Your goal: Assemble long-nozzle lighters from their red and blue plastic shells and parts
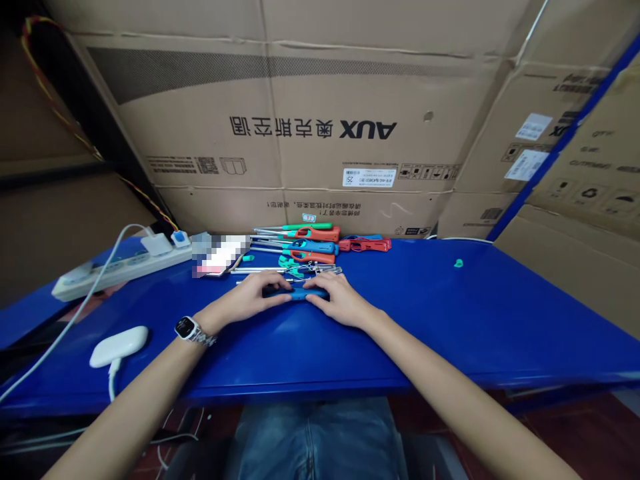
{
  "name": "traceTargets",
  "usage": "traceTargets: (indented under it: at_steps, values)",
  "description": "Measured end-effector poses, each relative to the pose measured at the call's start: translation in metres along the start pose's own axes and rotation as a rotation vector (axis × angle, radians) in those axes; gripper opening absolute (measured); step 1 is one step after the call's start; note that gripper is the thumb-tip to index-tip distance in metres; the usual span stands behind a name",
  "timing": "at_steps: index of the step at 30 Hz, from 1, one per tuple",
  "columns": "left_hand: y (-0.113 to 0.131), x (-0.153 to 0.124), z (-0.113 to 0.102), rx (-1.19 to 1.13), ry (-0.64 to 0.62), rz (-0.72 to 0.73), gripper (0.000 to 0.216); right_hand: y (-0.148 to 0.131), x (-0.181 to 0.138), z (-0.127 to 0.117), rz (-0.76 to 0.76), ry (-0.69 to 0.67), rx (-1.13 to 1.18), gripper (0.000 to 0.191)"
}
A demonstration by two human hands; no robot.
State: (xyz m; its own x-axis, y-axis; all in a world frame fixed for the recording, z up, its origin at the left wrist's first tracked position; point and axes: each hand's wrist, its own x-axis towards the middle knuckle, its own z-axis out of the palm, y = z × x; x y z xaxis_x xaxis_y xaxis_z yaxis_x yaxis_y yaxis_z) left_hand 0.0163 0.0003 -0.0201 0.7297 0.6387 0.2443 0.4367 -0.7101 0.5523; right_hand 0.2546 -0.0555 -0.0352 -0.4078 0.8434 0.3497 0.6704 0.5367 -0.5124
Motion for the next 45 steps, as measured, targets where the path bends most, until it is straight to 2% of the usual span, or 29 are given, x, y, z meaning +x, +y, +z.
traceTargets:
  at_steps: [7,10,14,18,23,27,30,34,37,41,45]
  values:
    - [0.002,0.001,-0.003,0.006,0.017,0.018,0.027,0.001,0.001,0.0,0.053,0.095,0.17,0.021]
    - [-0.002,0.0,-0.001,0.001,0.026,0.066,0.02,0.001,0.0,0.002,0.042,0.09,0.17,0.025]
    - [-0.002,0.0,-0.001,-0.024,0.035,0.076,0.021,-0.001,-0.001,0.002,0.026,0.092,0.163,0.02]
    - [0.003,-0.001,-0.005,0.008,0.087,-0.01,0.027,-0.004,0.0,0.0,0.043,0.148,0.194,0.02]
    - [0.004,-0.001,-0.008,-0.016,0.12,-0.095,0.038,-0.002,-0.001,0.001,0.106,0.253,0.181,0.033]
    - [0.0,-0.002,-0.01,0.049,0.147,-0.123,0.039,0.003,-0.003,0.001,0.152,0.309,0.123,0.031]
    - [-0.004,-0.003,-0.015,0.072,0.19,-0.121,0.038,0.002,-0.005,-0.002,0.153,0.261,0.033,0.023]
    - [-0.006,-0.005,-0.023,0.036,0.266,-0.159,0.039,-0.006,-0.007,-0.005,-0.002,0.007,-0.144,0.015]
    - [-0.005,-0.007,-0.026,0.013,0.257,-0.165,0.041,-0.011,-0.009,-0.006,-0.074,-0.097,-0.197,0.012]
    - [-0.008,-0.016,-0.024,0.033,0.206,-0.173,0.042,-0.005,-0.013,-0.018,-0.1,-0.106,-0.165,0.014]
    - [-0.011,-0.023,-0.018,0.015,0.21,-0.187,0.041,0.023,-0.016,-0.048,-0.068,0.065,-0.192,0.017]
